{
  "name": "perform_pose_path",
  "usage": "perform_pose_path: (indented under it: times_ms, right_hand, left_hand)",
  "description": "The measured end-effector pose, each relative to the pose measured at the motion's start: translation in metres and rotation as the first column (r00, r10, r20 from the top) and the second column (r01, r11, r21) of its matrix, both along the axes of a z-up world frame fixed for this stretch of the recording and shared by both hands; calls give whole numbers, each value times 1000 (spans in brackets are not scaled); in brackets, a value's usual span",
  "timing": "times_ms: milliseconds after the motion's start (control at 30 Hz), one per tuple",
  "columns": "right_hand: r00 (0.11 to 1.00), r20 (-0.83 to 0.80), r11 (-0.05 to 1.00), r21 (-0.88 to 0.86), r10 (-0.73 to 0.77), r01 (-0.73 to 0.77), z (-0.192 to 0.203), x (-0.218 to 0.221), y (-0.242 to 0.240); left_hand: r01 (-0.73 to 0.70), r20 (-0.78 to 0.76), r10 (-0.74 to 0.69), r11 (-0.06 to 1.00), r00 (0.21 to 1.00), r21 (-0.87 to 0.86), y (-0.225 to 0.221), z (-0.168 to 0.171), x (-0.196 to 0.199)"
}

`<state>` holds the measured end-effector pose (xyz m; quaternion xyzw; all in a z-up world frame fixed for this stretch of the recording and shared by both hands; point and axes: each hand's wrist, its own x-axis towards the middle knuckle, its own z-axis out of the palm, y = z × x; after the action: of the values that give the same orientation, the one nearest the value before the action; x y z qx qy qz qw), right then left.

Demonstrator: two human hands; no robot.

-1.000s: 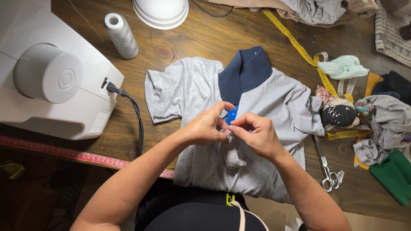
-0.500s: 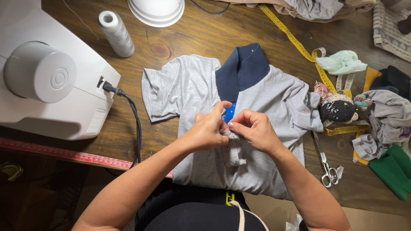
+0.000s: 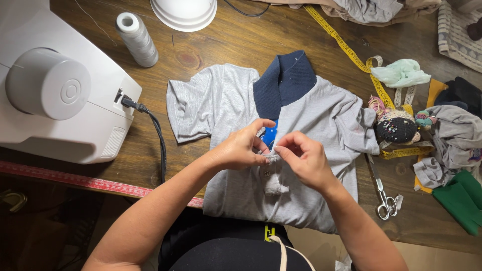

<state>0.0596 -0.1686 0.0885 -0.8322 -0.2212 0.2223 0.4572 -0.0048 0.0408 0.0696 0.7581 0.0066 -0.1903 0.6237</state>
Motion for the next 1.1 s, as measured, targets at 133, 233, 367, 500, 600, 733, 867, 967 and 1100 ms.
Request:
perform_pose_path:
  times_ms: [133, 233, 367, 500, 600, 733, 867, 967, 1100]
  right_hand:
    - [993, 71, 994, 64, -91, 86, 10, -19, -3]
    - [980, 120, 977, 164, -158, 137, 13, -32, -6]
    - [969, 97, 910, 375, -229, 178, 1, -41, -11]
    - [970, 59, 868, 462, -235, 182, -10, -49, -1]
    - [945, 192, 890, 426, -264, 162, -11, -53, 5]
    - [921, 284, 910, 389, -268, 145, -9, -56, 6]
    - [897, 349, 921, 364, -272, 138, -9, -58, 4]
    - [863, 449, 949, 300, -231, 98, 0, -60, 9]
    - [848, 491, 962, 263, -201, 75, 8, -58, 13]
  left_hand:
    - [-8, -13, 7, 998, 1000, -68, 4, 4, 0]
    - [-3, -18, 2, 996, 1000, -84, 4, 2, 1]
    - [8, -23, -10, 995, 1000, -98, 5, -2, 2]
    - [0, -14, -2, 991, 1000, -133, 6, -1, 2]
    - [5, -25, -9, 988, 1000, -157, 7, -6, 3]
    - [16, -10, -18, 985, 1000, -174, 6, -9, 3]
    - [5, -6, -6, 980, 1000, -196, 5, -14, 2]
    - [8, -1, -8, 977, 1000, -212, 5, -17, 3]
    - [6, -6, -7, 979, 1000, -205, 5, -24, 4]
